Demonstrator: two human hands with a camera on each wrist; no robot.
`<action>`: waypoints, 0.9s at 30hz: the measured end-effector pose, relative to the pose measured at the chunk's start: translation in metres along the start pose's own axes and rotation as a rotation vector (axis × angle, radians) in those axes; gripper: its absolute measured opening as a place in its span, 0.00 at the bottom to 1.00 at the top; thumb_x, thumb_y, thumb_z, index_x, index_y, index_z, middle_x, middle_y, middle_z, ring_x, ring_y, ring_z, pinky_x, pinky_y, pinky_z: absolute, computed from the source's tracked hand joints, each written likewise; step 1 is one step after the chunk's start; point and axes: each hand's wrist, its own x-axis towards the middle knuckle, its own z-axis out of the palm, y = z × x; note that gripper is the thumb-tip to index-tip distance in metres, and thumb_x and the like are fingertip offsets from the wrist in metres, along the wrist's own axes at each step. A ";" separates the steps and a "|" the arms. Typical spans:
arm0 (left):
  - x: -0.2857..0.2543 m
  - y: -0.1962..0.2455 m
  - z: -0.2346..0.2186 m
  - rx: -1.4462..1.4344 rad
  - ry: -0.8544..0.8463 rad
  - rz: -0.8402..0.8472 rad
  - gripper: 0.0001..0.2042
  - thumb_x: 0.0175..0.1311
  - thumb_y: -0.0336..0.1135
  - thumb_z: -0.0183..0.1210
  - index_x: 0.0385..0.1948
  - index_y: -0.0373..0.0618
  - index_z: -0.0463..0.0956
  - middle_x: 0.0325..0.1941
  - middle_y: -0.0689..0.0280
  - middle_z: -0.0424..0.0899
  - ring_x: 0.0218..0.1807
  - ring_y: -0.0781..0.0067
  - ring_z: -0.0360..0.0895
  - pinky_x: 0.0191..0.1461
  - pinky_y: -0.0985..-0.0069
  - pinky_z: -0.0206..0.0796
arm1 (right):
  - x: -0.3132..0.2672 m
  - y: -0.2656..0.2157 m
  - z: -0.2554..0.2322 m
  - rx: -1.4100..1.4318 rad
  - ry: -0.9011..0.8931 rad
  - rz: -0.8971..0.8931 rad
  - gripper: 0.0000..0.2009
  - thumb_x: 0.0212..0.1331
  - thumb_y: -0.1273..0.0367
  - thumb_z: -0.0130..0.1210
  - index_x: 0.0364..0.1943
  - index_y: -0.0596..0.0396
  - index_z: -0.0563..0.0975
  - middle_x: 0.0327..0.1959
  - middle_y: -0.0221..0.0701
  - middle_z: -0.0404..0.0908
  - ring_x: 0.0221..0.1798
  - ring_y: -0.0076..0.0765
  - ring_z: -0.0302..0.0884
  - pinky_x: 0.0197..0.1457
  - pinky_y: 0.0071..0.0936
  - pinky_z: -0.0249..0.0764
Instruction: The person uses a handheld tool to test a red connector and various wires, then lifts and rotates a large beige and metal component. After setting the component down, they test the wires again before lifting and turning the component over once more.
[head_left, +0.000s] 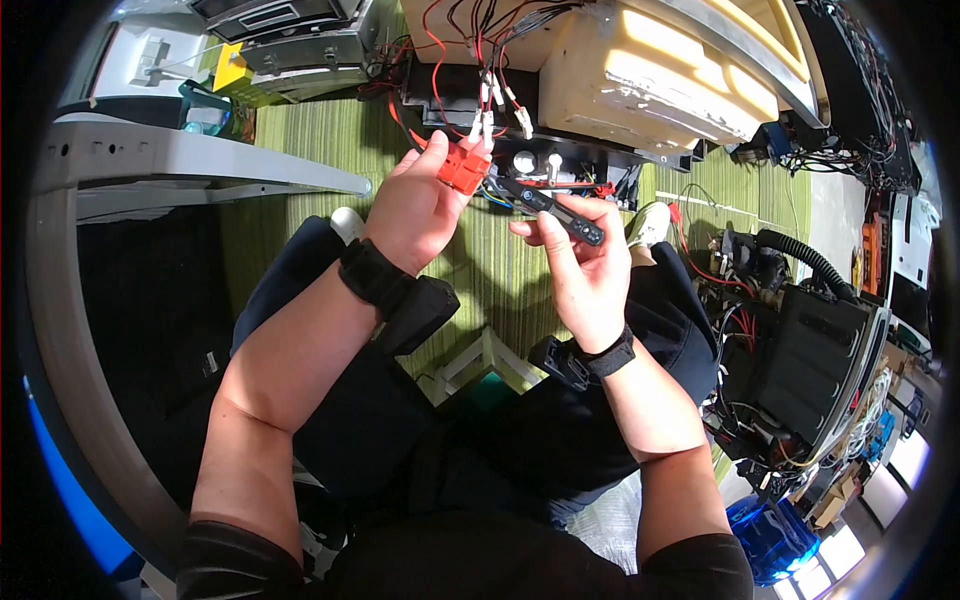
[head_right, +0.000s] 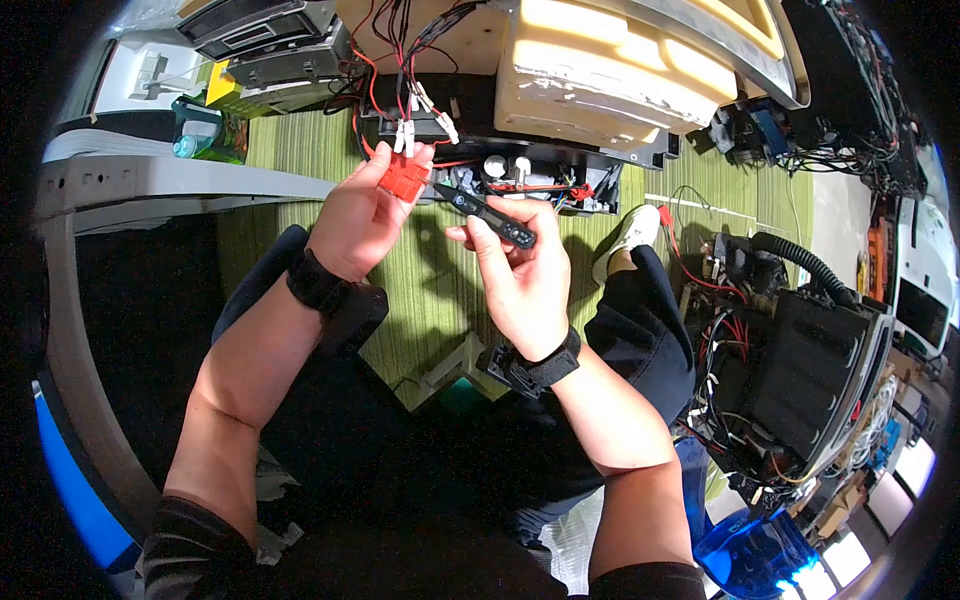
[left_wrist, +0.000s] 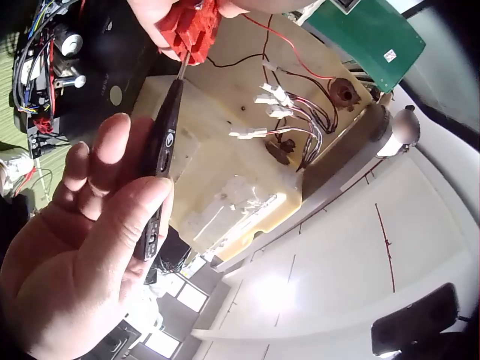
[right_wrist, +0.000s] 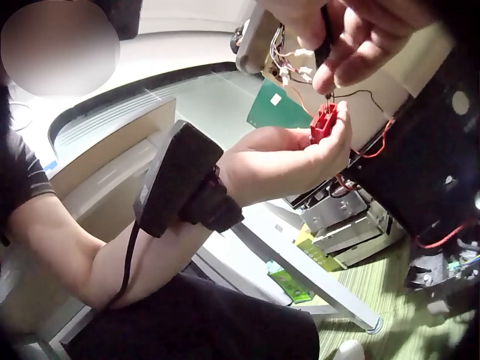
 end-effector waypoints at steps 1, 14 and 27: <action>-0.001 0.000 0.000 0.031 -0.011 0.006 0.15 0.71 0.35 0.44 0.49 0.30 0.63 0.52 0.52 0.72 0.58 0.61 0.71 0.65 0.69 0.63 | 0.001 0.002 0.000 0.000 0.001 0.001 0.11 0.62 0.78 0.50 0.46 0.61 0.65 0.38 0.36 0.76 0.41 0.32 0.82 0.42 0.20 0.77; 0.000 -0.001 -0.002 0.005 -0.004 -0.023 0.15 0.72 0.36 0.43 0.48 0.30 0.63 0.53 0.50 0.72 0.58 0.60 0.71 0.64 0.69 0.64 | 0.001 0.009 0.001 0.013 -0.012 0.010 0.11 0.62 0.79 0.50 0.46 0.62 0.66 0.41 0.37 0.74 0.43 0.35 0.81 0.42 0.19 0.77; 0.000 -0.001 0.001 0.048 0.010 0.014 0.13 0.71 0.34 0.45 0.45 0.30 0.65 0.49 0.52 0.73 0.57 0.60 0.72 0.64 0.68 0.65 | 0.002 0.008 0.001 0.051 -0.020 0.013 0.10 0.62 0.78 0.50 0.46 0.62 0.65 0.39 0.37 0.76 0.42 0.32 0.81 0.43 0.20 0.77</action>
